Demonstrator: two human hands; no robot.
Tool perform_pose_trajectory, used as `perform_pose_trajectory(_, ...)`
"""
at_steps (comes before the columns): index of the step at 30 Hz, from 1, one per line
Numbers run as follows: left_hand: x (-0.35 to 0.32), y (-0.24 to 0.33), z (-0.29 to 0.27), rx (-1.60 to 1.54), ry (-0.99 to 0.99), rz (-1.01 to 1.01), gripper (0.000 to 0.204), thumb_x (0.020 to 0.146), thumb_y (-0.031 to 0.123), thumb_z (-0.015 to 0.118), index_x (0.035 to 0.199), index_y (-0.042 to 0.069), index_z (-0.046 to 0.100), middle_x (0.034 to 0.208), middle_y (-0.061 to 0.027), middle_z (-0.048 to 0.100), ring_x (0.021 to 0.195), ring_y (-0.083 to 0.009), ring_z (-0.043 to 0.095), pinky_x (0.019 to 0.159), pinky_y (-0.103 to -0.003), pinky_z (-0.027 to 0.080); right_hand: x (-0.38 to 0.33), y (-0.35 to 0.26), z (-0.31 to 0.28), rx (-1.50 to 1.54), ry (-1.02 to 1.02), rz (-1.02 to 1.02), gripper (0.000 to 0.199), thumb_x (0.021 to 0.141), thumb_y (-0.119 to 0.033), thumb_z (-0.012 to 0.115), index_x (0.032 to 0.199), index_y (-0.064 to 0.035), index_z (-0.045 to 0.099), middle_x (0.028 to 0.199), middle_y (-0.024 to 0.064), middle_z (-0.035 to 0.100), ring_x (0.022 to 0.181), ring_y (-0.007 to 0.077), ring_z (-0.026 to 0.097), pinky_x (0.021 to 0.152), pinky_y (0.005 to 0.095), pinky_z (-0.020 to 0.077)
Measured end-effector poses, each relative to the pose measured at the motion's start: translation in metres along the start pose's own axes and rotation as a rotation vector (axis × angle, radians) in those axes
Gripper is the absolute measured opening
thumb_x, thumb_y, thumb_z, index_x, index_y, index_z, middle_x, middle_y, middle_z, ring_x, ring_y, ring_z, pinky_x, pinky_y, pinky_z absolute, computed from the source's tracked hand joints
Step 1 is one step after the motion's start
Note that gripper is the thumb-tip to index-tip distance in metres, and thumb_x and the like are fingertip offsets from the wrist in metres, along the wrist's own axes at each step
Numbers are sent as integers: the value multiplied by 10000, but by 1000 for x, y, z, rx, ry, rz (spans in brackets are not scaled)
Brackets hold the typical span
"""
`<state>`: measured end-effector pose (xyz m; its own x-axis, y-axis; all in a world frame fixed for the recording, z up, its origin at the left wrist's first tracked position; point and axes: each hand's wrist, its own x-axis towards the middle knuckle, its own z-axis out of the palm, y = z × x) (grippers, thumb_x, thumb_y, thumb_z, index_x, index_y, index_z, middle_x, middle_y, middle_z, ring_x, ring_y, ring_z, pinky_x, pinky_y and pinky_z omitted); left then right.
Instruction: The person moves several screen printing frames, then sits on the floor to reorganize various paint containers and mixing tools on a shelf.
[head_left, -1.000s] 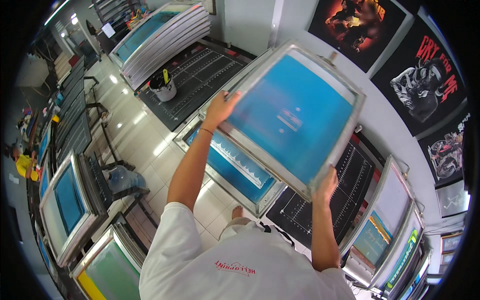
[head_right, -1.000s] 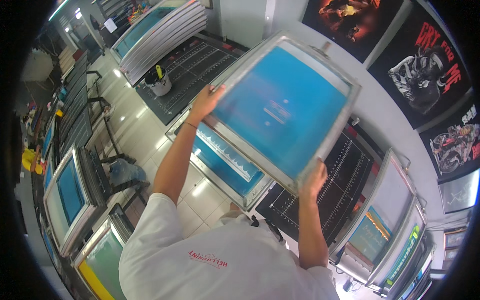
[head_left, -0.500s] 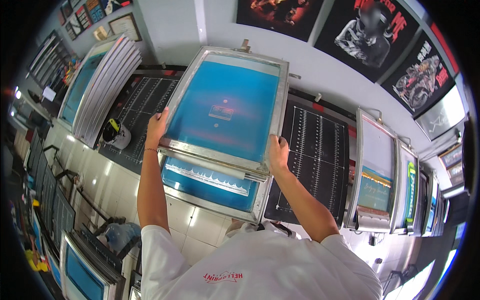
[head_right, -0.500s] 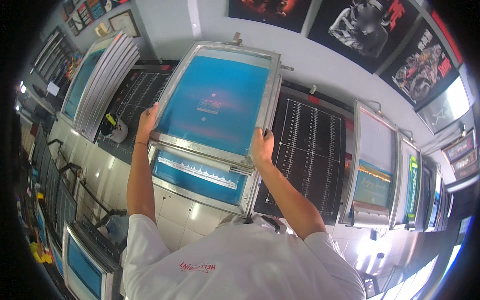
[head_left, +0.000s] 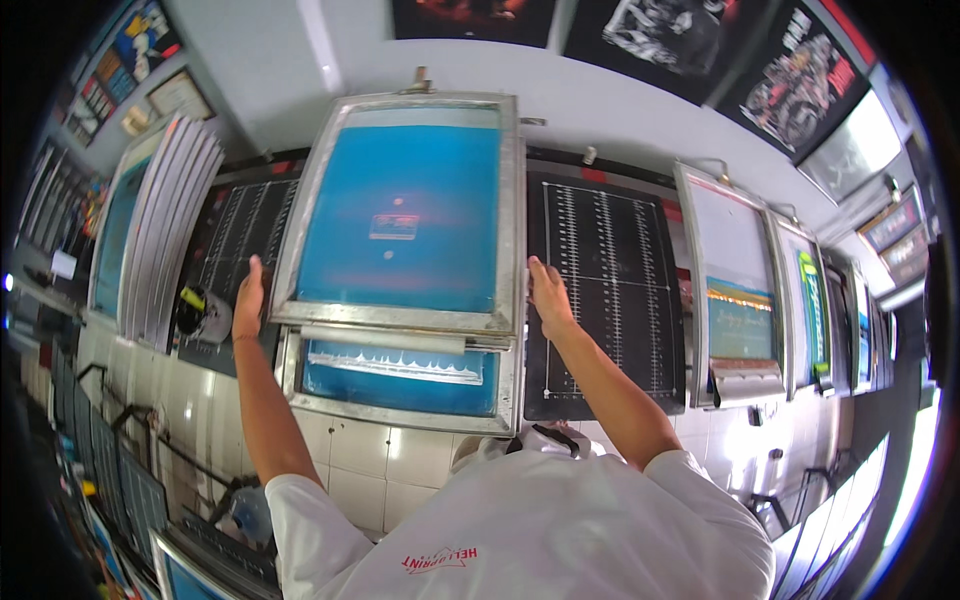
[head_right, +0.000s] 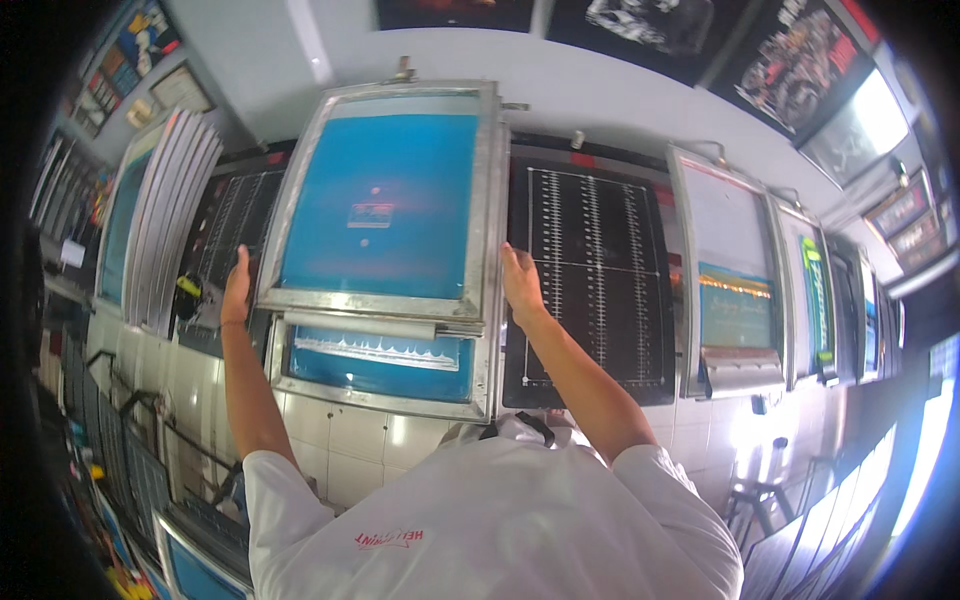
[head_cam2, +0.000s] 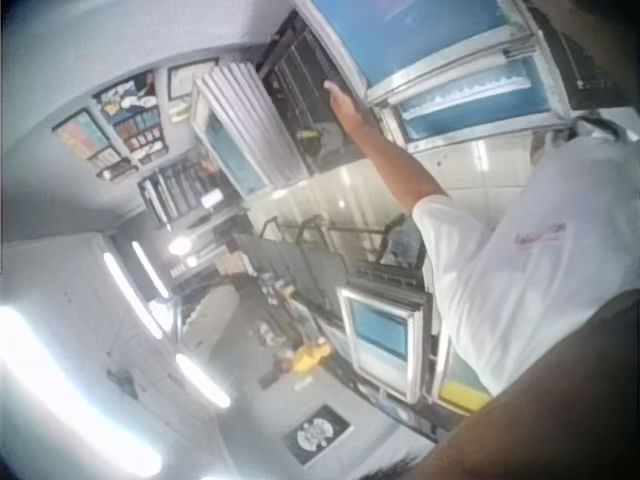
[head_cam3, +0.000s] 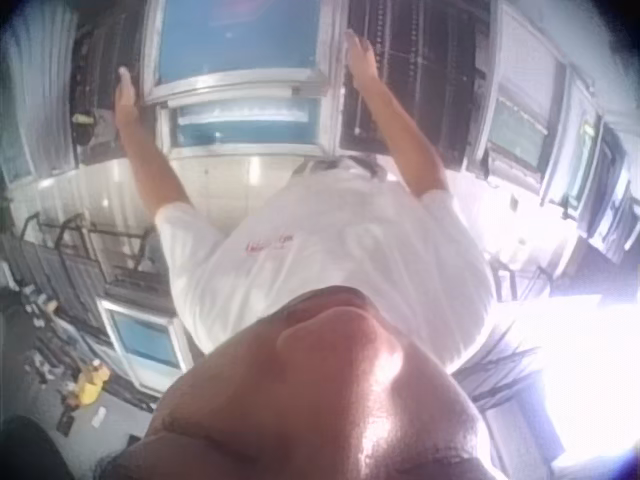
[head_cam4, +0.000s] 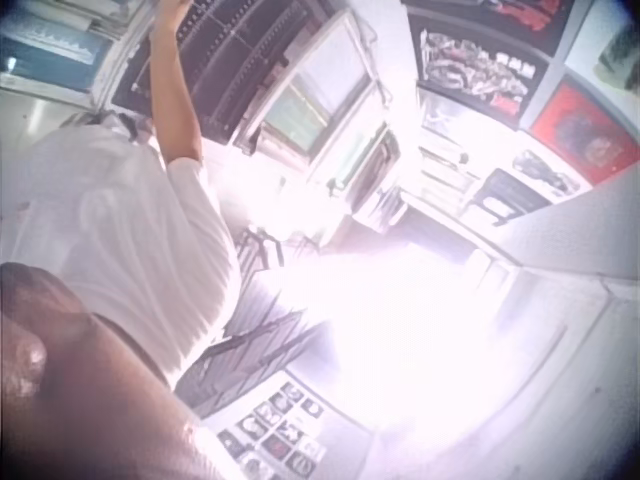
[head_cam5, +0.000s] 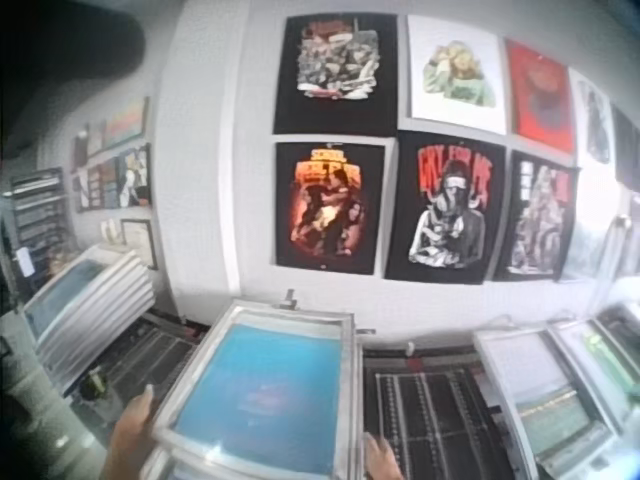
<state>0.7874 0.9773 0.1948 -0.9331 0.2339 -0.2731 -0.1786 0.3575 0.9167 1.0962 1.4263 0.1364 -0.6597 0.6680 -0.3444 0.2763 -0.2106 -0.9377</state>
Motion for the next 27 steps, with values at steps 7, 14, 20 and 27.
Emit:
perform_pose_trajectory(7, 30, -86, 27, -564, -380, -166, 691, 955, 569, 426, 1393, 35, 426, 1291, -132, 560, 1195, -260, 521, 1021, -386, 399, 14, 53, -21, 52, -139, 356, 938, 864, -710, 445, 1433, 25, 320, 1443, 217, 384, 1347, 316, 349, 1062, 481, 310)
perform_pose_trajectory(14, 102, -209, -47, 1435, -317, 368, 535, 903, 449, 527, 1307, 100, 535, 1262, -95, 594, 1131, -246, 583, 941, -384, 496, 32, 82, 3, 248, -167, 215, 998, 834, -702, 521, 1441, 42, 250, 1440, 247, 360, 1339, 326, 351, 1091, 452, 293)
perform_pose_trajectory(20, 87, -183, -17, 971, -152, 148, 560, 894, 485, 527, 1301, 100, 543, 1243, -97, 597, 1098, -243, 590, 903, -381, 504, 8, 58, 24, 422, 4, 279, 900, 860, -623, 551, 1399, 56, 310, 1375, 241, 430, 1265, 307, 441, 1043, 416, 371)
perform_pose_trajectory(27, 63, -145, 10, 540, -35, 56, 592, 883, 527, 527, 1294, 101, 552, 1221, -99, 601, 1060, -239, 598, 860, -377, 512, 18, 71, 28, 319, 133, 154, 574, 902, -495, 497, 1125, 32, 544, 925, 93, 596, 809, 191, 605, 702, 338, 516)
